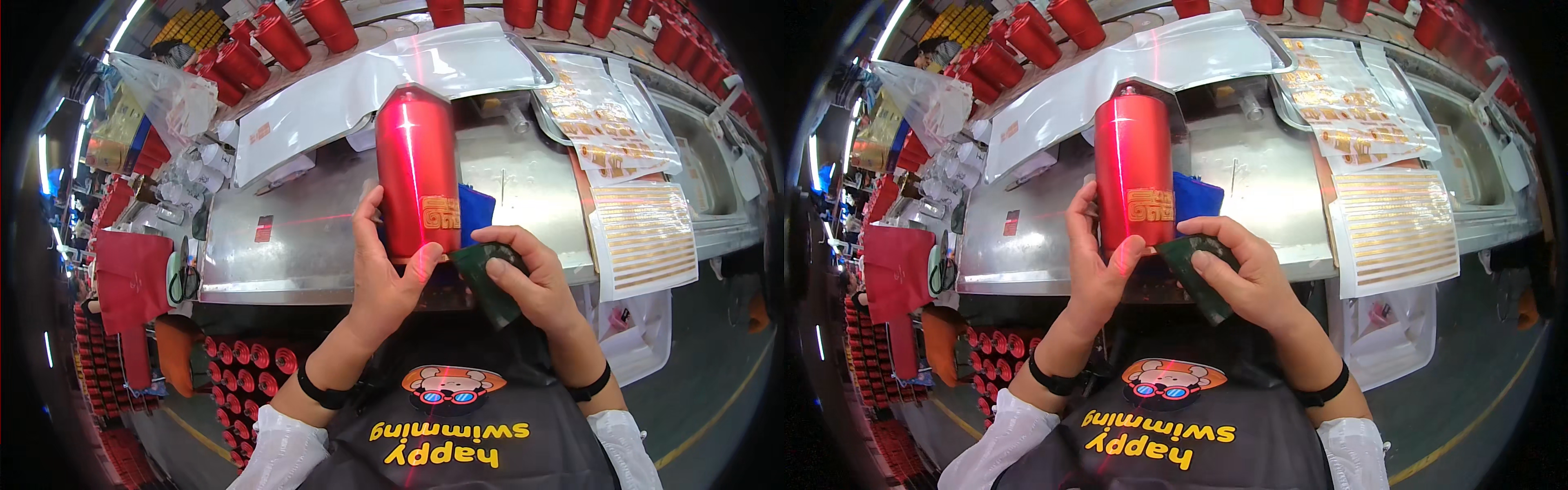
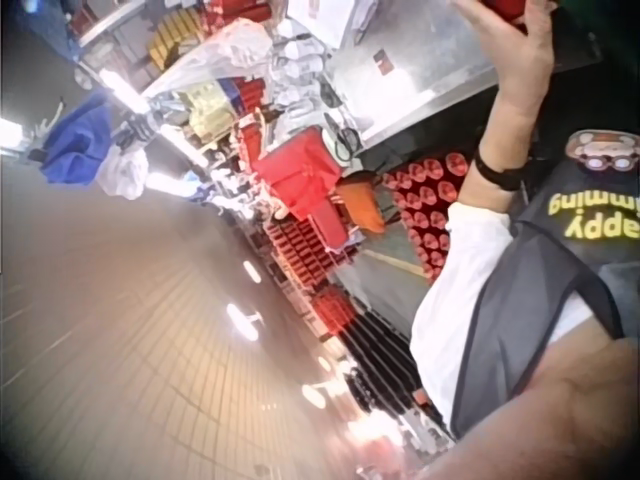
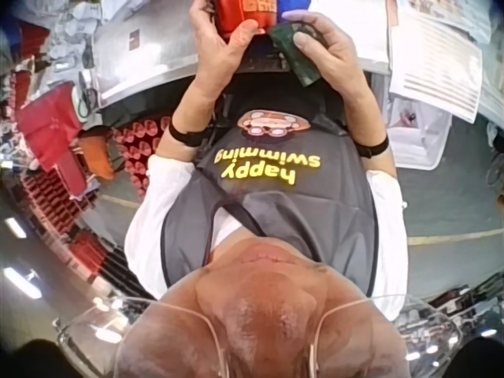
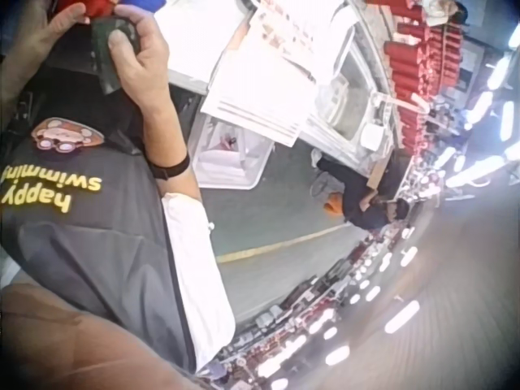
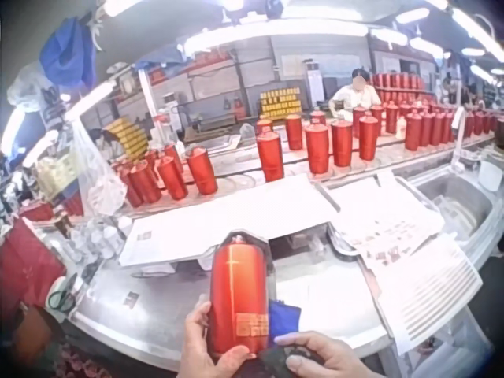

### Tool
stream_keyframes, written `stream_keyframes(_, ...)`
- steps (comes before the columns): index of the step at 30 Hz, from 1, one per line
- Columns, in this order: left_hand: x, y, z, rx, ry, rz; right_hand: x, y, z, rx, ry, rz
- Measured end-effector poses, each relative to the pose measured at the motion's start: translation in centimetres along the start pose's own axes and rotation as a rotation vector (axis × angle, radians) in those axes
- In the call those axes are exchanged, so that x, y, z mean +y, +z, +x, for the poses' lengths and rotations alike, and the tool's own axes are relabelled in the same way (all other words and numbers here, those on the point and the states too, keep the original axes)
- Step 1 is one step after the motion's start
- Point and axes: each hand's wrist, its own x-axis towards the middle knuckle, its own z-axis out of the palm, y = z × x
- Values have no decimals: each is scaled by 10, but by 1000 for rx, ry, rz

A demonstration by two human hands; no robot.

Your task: Applying gold decorative decals to red metallic canisters at a factory workstation.

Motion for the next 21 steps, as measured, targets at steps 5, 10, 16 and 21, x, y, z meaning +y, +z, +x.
stream_keyframes(5, 6, 1, 6, 22, 20, 116, -3, 1, 4, -19, -6, 16)
stream_keyframes(10, 15, 3, 6, 17, 57, 180, -4, 2, 4, -34, -17, 15)
stream_keyframes(16, -3, -5, 2, 46, 77, -50, 0, -2, 3, -4, -8, -26)
stream_keyframes(21, -4, -19, -12, 142, 538, 360, 1, -3, 3, 9, -12, -27)
